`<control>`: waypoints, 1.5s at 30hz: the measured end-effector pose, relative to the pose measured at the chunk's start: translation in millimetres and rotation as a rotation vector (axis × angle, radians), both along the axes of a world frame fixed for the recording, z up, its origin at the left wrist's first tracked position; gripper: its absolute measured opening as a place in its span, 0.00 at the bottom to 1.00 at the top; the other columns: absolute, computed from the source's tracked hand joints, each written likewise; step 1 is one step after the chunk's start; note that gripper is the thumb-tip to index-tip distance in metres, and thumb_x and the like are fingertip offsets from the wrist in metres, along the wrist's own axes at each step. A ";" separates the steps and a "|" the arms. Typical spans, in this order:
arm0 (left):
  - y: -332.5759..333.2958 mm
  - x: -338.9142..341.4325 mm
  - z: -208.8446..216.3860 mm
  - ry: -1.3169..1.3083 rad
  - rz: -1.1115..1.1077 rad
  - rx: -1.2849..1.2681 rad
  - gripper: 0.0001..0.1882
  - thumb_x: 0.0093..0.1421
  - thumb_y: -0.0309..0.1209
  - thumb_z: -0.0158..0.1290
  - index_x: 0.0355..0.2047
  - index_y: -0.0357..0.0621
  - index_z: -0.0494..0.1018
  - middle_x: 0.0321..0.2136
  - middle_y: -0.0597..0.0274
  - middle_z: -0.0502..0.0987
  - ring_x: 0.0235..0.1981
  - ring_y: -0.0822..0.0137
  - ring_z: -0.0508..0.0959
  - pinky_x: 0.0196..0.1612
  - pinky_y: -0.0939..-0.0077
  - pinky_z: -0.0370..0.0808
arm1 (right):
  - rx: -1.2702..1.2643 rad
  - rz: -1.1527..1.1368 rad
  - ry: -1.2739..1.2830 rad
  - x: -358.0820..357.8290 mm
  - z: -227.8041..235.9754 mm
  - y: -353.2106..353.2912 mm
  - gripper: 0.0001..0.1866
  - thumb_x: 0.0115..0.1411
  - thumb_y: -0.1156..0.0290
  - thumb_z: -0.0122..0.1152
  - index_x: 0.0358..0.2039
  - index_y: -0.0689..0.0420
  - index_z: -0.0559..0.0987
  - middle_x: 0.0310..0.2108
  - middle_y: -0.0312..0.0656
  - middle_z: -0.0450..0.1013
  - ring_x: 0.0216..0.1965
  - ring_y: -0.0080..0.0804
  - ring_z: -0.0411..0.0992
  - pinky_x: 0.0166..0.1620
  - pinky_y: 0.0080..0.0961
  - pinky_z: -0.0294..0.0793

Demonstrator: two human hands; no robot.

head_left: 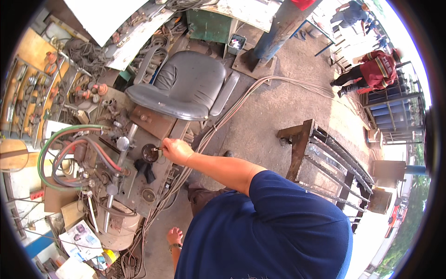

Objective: The person walks through a workshop, picks up a small cup, and fills it with water from a dispenser. They then open a sachet and pour its contents into the cup, followed by adding more water and stirring the mixture.

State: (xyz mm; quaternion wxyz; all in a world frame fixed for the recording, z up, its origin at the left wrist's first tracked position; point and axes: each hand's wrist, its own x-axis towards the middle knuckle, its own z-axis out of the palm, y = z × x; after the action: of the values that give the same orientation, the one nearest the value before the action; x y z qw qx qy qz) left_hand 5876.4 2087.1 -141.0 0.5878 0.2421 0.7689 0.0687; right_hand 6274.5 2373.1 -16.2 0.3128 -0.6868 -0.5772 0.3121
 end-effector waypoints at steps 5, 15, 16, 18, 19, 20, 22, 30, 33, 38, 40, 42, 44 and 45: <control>8.7 117.5 13.2 -0.035 -0.150 -0.013 0.19 0.69 0.37 0.57 0.55 0.39 0.76 0.44 0.56 0.83 0.33 0.64 0.81 0.37 0.71 0.79 | 0.175 0.092 0.385 82.3 68.2 -19.5 0.09 0.63 0.69 0.62 0.41 0.59 0.77 0.30 0.51 0.81 0.34 0.53 0.81 0.39 0.43 0.80; 171.6 377.8 -10.5 -0.220 -0.558 0.055 0.16 0.69 0.36 0.59 0.52 0.39 0.79 0.38 0.61 0.84 0.32 0.70 0.80 0.37 0.74 0.78 | 0.082 -0.443 0.883 362.7 102.4 -59.5 0.05 0.70 0.72 0.60 0.39 0.60 0.78 0.28 0.32 0.75 0.24 0.18 0.72 0.28 0.23 0.73; 187.0 395.0 -12.9 -0.243 -0.594 0.055 0.16 0.69 0.36 0.59 0.51 0.39 0.79 0.38 0.62 0.84 0.32 0.71 0.80 0.37 0.75 0.78 | 0.126 -0.513 0.898 387.9 96.8 -61.3 0.06 0.69 0.71 0.61 0.38 0.60 0.78 0.27 0.34 0.76 0.23 0.20 0.72 0.27 0.24 0.75; 218.5 438.0 -15.1 -0.311 -0.662 0.099 0.15 0.69 0.36 0.59 0.51 0.39 0.80 0.37 0.63 0.84 0.32 0.72 0.80 0.37 0.76 0.77 | 0.118 -0.611 0.973 441.3 85.9 -61.3 0.05 0.70 0.70 0.61 0.38 0.58 0.78 0.28 0.33 0.76 0.24 0.18 0.71 0.27 0.21 0.71; 230.1 464.6 -16.1 -0.343 -0.702 0.125 0.15 0.69 0.35 0.60 0.50 0.39 0.80 0.36 0.64 0.84 0.32 0.73 0.80 0.37 0.76 0.77 | 0.109 -0.659 0.946 467.0 85.5 -61.6 0.05 0.70 0.69 0.60 0.38 0.56 0.78 0.29 0.33 0.76 0.24 0.18 0.71 0.27 0.20 0.71; 240.5 494.3 -18.5 -0.369 -0.739 0.167 0.15 0.69 0.36 0.59 0.51 0.39 0.80 0.37 0.64 0.84 0.33 0.74 0.80 0.38 0.76 0.77 | 0.130 -0.695 0.984 492.7 69.0 -56.5 0.05 0.70 0.70 0.60 0.38 0.57 0.78 0.29 0.34 0.76 0.24 0.18 0.71 0.26 0.21 0.71; 262.5 562.9 -4.7 -0.421 -0.800 0.256 0.16 0.70 0.36 0.59 0.51 0.38 0.81 0.38 0.63 0.85 0.34 0.76 0.80 0.38 0.77 0.77 | 0.140 -0.744 1.052 540.3 53.0 -43.8 0.05 0.70 0.70 0.60 0.38 0.57 0.78 0.28 0.35 0.77 0.23 0.19 0.71 0.26 0.21 0.71; 347.1 787.1 -42.5 -0.287 -1.478 0.163 0.43 0.64 0.57 0.58 0.71 0.42 0.65 0.73 0.33 0.56 0.75 0.44 0.58 0.75 0.58 0.57 | -0.190 -0.777 0.873 709.5 -11.3 55.1 0.05 0.68 0.71 0.62 0.38 0.59 0.80 0.28 0.37 0.78 0.22 0.22 0.73 0.25 0.24 0.71; 351.4 840.6 -15.5 -0.104 -1.611 -0.122 0.50 0.64 0.65 0.53 0.77 0.49 0.55 0.77 0.36 0.46 0.77 0.36 0.49 0.77 0.53 0.51 | -0.326 -0.828 0.798 757.2 -61.5 69.7 0.06 0.69 0.72 0.59 0.41 0.60 0.79 0.31 0.39 0.80 0.23 0.23 0.73 0.26 0.25 0.72; 333.8 881.6 -18.7 0.050 -1.568 -0.331 0.50 0.66 0.67 0.47 0.80 0.62 0.44 0.80 0.47 0.37 0.78 0.33 0.41 0.77 0.42 0.46 | -0.527 -0.908 0.874 809.2 -159.1 121.4 0.06 0.70 0.70 0.60 0.43 0.57 0.80 0.32 0.39 0.80 0.24 0.25 0.74 0.26 0.25 0.72; 325.8 893.2 -14.5 0.025 -1.407 -0.300 0.49 0.66 0.65 0.48 0.80 0.63 0.44 0.80 0.49 0.37 0.78 0.34 0.42 0.76 0.39 0.47 | -0.560 -0.948 0.907 829.4 -210.7 150.7 0.06 0.70 0.70 0.60 0.44 0.57 0.80 0.32 0.39 0.79 0.24 0.26 0.74 0.25 0.26 0.72; 309.3 910.1 -20.0 0.021 -1.291 -0.259 0.49 0.66 0.64 0.50 0.79 0.63 0.44 0.80 0.51 0.38 0.78 0.35 0.43 0.75 0.36 0.49 | -0.544 -0.992 0.902 862.5 -260.0 196.9 0.06 0.70 0.70 0.60 0.45 0.57 0.79 0.31 0.39 0.79 0.24 0.27 0.74 0.24 0.27 0.73; 293.4 933.0 -22.2 0.016 -1.208 -0.246 0.48 0.66 0.63 0.52 0.79 0.62 0.46 0.80 0.47 0.39 0.77 0.32 0.43 0.74 0.34 0.49 | -0.525 -1.038 0.870 886.5 -300.9 239.6 0.07 0.70 0.69 0.60 0.46 0.57 0.79 0.31 0.40 0.79 0.24 0.28 0.75 0.24 0.28 0.73; 285.4 940.8 -21.3 0.006 -1.179 -0.271 0.48 0.66 0.63 0.52 0.79 0.62 0.46 0.79 0.46 0.38 0.77 0.31 0.43 0.74 0.33 0.49 | -0.478 -1.066 0.890 897.3 -317.7 260.1 0.08 0.71 0.69 0.60 0.46 0.57 0.79 0.31 0.40 0.79 0.26 0.29 0.76 0.26 0.29 0.75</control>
State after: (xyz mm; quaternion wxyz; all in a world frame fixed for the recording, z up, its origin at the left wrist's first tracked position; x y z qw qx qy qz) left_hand 6817.2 2372.5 -162.3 0.5502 0.5505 0.5087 -0.3679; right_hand 7171.8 2633.2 -333.9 0.4687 -0.7319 0.1006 0.4842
